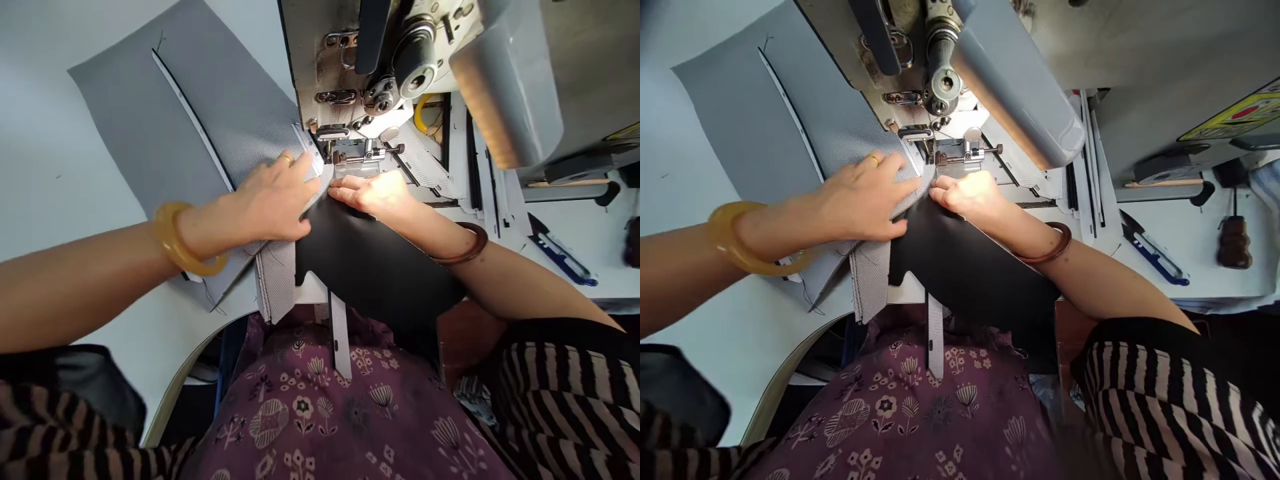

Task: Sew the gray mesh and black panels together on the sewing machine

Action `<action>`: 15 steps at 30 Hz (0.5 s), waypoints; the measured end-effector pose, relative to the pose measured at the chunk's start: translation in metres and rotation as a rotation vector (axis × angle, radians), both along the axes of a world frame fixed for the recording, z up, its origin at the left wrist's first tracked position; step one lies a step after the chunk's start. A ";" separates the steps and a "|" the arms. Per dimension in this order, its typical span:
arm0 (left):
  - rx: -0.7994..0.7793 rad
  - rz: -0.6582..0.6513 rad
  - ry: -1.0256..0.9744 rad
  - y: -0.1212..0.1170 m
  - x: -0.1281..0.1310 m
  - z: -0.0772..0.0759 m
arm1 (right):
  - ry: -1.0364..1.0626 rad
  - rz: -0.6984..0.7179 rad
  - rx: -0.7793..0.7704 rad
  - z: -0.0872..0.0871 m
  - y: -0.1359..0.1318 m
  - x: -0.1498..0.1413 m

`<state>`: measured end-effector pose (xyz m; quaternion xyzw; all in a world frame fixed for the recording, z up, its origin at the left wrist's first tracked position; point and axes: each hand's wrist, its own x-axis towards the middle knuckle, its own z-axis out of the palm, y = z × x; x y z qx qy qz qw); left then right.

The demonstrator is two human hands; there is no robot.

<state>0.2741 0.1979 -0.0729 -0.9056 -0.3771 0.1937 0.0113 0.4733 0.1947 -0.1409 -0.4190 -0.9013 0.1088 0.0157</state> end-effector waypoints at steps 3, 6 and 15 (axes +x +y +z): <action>-0.074 0.076 0.142 -0.004 0.002 0.009 | -0.015 0.026 -0.024 0.003 -0.004 0.003; -0.113 0.056 0.133 0.002 0.006 0.011 | -0.011 0.068 -0.005 0.002 -0.007 0.005; -0.120 -0.003 -0.083 0.045 -0.011 -0.018 | -0.181 0.003 -0.080 0.017 -0.012 -0.011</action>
